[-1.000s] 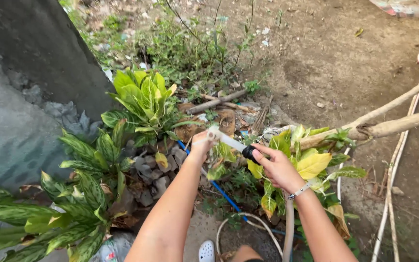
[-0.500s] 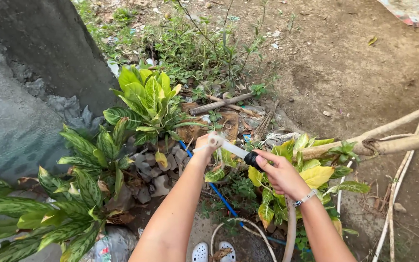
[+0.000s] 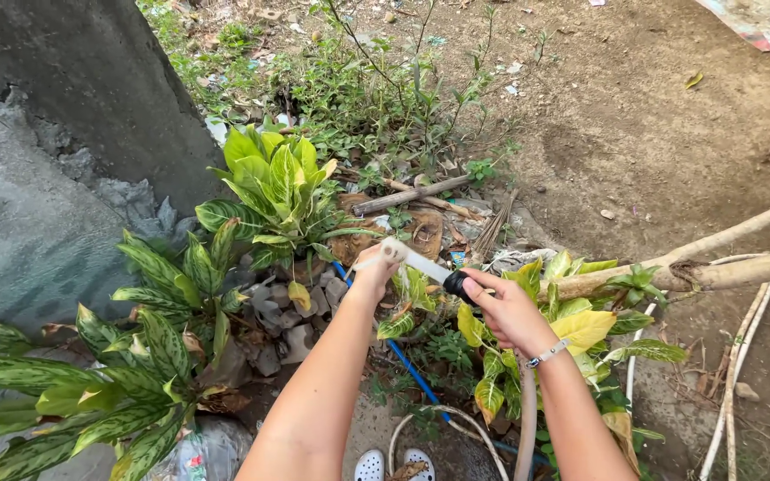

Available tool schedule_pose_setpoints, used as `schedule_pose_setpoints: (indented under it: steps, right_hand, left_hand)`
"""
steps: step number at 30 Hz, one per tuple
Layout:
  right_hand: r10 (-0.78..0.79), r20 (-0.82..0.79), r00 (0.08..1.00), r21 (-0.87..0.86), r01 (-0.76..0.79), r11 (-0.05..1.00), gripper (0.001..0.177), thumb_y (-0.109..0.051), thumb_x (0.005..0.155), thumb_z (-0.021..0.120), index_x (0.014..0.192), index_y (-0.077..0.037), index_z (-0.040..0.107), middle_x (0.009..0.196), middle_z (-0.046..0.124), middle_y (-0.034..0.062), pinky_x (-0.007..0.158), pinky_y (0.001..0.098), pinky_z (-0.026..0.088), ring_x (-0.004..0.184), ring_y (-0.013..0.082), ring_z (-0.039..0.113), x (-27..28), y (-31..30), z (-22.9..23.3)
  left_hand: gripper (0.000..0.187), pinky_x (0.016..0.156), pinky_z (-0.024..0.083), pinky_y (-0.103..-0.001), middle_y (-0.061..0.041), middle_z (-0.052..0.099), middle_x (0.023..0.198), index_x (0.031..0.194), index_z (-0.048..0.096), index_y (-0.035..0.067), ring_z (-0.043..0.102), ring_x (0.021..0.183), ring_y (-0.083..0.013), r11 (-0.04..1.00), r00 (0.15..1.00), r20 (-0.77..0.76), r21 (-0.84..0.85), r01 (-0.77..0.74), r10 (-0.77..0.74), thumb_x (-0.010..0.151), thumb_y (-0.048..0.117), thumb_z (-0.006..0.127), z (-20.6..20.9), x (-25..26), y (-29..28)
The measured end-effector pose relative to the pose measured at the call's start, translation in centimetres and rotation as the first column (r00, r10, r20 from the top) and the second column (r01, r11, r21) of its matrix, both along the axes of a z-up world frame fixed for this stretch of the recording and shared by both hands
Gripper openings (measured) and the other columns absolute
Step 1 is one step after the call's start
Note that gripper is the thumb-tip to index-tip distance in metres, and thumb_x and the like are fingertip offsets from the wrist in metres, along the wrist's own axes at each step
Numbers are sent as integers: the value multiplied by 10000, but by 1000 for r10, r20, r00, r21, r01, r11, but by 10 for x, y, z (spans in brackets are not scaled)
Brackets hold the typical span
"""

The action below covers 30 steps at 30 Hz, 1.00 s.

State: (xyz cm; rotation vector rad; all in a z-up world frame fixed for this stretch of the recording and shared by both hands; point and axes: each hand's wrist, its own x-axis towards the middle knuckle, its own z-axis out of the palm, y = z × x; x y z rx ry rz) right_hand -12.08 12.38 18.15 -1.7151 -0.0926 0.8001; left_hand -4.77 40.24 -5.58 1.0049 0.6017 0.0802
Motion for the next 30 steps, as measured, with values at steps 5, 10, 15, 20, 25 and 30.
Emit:
schedule_pose_setpoints:
  steps: [5, 10, 15, 20, 25, 30]
  right_hand:
    - [-37, 15, 999, 4, 37, 999, 529, -387, 957, 626, 1449, -195, 610, 473, 302, -96, 333, 260, 178, 349, 47, 236, -10, 9, 1]
    - [-49, 26, 998, 21, 48, 999, 515, -383, 965, 615, 1434, -171, 610, 458, 300, -87, 321, 266, 171, 327, 54, 238, -13, 13, 0]
    - [-48, 4, 999, 18, 48, 999, 523, -397, 961, 611, 1439, -185, 603, 446, 296, -88, 322, 270, 173, 322, 56, 237, -17, 14, 1]
    - [-46, 33, 998, 2, 46, 999, 536, -401, 956, 620, 1450, -193, 602, 460, 311, -98, 328, 273, 176, 336, 49, 245, -20, 10, -4]
    - [-38, 45, 998, 2, 38, 999, 545, -418, 952, 618, 1453, -205, 592, 456, 303, -92, 328, 277, 167, 335, 54, 236, -18, 5, -10]
    - [-55, 19, 998, 4, 55, 998, 552, -430, 950, 617, 1449, -195, 601, 464, 302, -98, 330, 264, 161, 342, 47, 225, -17, 2, -12]
  left_hand:
    - [255, 897, 551, -337, -34, 733, 1115, 1215, 694, 96, 692, 1034, -165, 1000, 998, 62, -7, 9, -8, 997, 147, 570, -5, -4, 9]
    - [288, 922, 558, -306, -33, 728, 1180, 1265, 672, 99, 689, 1076, -157, 999, 999, 49, -35, 19, -17, 1030, 196, 536, 0, -7, 12]
    - [303, 878, 584, -324, -58, 723, 1168, 1258, 675, 98, 698, 1047, -181, 999, 998, 59, -34, 17, -15, 992, 130, 534, 11, -12, 9]
    - [278, 881, 560, -322, -80, 695, 1158, 1277, 673, 70, 673, 1046, -193, 998, 1000, 17, -55, 6, -5, 1033, 183, 604, 28, -17, 4]
    - [321, 930, 555, -322, -58, 716, 1197, 1303, 655, 88, 690, 1090, -176, 998, 999, 36, -63, 20, -18, 1025, 200, 539, 30, -20, 0]
    - [334, 993, 537, -342, -68, 693, 1237, 1331, 628, 64, 686, 1128, -197, 994, 996, 93, -108, 26, -16, 1051, 229, 550, 26, -24, 0]
